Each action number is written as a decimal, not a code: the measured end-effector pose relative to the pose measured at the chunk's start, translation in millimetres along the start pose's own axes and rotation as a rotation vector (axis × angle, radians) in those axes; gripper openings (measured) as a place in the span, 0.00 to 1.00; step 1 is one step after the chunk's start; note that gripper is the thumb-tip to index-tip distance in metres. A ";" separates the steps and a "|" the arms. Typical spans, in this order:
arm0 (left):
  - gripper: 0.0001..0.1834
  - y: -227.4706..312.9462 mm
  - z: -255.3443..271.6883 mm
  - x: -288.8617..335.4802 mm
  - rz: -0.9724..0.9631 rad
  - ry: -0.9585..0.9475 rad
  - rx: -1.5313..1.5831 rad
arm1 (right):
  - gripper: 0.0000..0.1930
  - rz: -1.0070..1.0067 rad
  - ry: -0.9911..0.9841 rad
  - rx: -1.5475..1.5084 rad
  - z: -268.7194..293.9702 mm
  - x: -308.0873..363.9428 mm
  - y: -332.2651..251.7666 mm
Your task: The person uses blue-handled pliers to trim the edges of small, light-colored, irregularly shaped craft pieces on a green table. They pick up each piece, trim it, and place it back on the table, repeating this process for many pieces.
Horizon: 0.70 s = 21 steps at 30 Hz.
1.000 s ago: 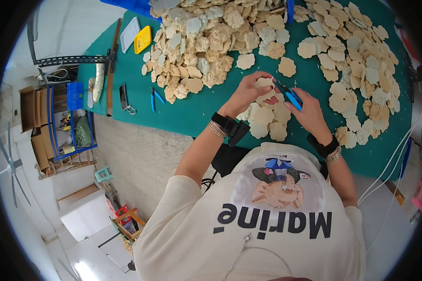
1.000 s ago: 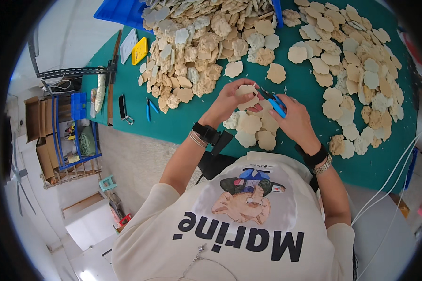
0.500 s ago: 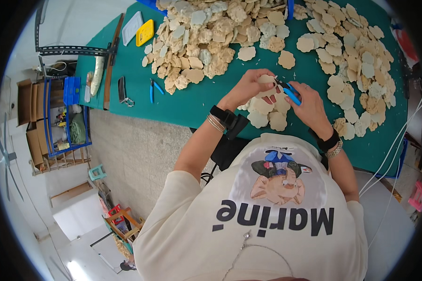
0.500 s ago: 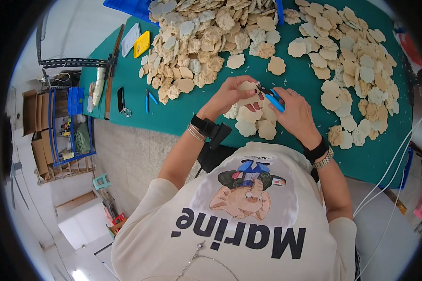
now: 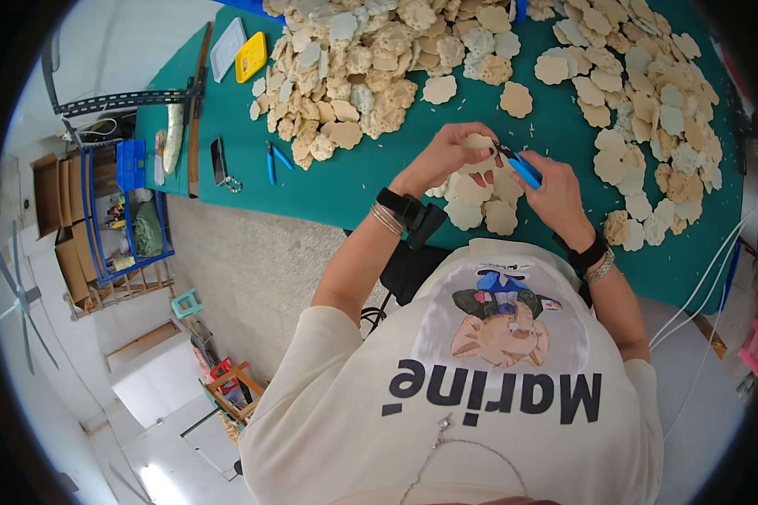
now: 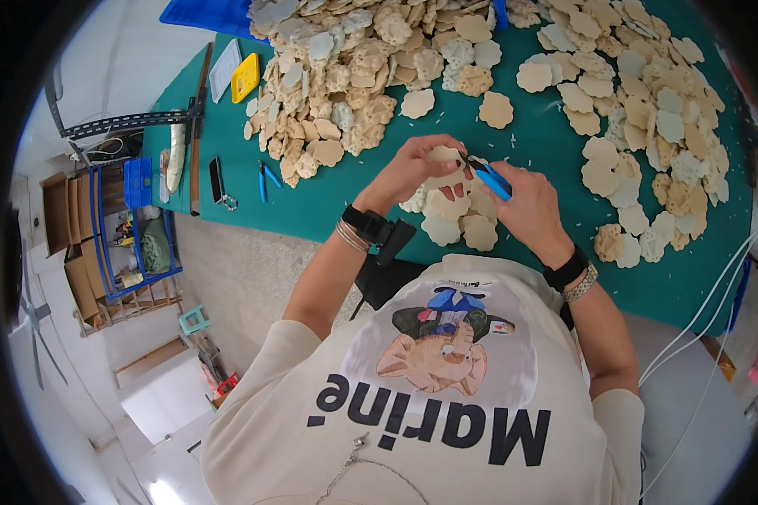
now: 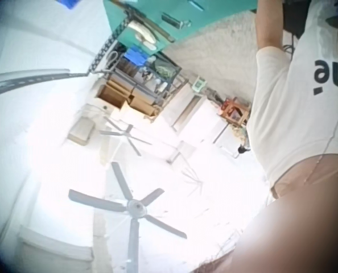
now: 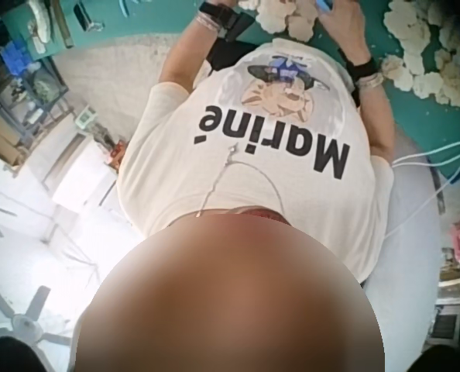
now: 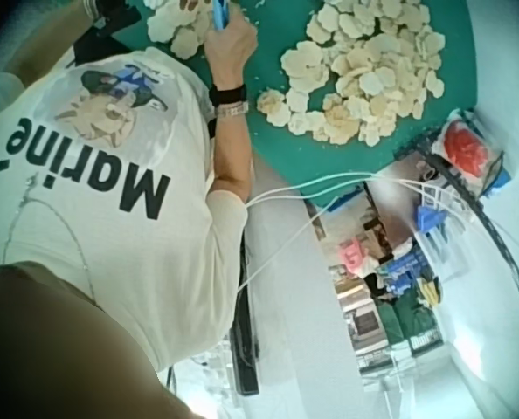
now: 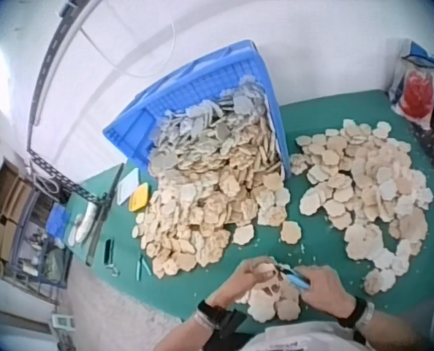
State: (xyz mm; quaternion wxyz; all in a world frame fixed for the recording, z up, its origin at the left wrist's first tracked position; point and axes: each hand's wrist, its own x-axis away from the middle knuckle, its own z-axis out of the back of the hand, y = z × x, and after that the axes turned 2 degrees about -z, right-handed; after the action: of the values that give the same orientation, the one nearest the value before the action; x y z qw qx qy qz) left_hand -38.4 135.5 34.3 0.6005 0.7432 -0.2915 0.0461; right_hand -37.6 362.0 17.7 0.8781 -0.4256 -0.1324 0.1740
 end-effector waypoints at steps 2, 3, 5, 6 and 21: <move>0.07 -2.9 0.4 -6.6 -0.023 -0.002 -0.002 | 0.17 -0.005 0.044 -0.067 -3.9 -4.5 5.9; 0.07 -5.5 -0.2 -10.6 -0.059 -0.004 -0.024 | 0.17 0.002 0.072 -0.109 -5.1 -6.9 9.6; 0.06 -9.7 3.1 -21.2 -0.191 -0.015 -0.233 | 0.17 -0.099 0.141 -0.131 -4.0 -13.2 18.9; 0.05 -11.7 6.5 -26.6 -0.283 -0.023 -0.421 | 0.17 -0.144 0.177 -0.155 -3.0 -16.8 23.9; 0.16 -18.7 68.5 -76.6 -0.094 0.561 -1.651 | 0.18 -0.219 0.208 -0.108 2.7 -18.3 47.0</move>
State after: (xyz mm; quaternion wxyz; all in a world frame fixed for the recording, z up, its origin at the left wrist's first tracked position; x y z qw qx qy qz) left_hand -111.8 103.6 -32.7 0.9979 0.0431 -0.0422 -0.0233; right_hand -64.2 383.4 -19.4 0.8765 -0.4711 -0.0957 0.0248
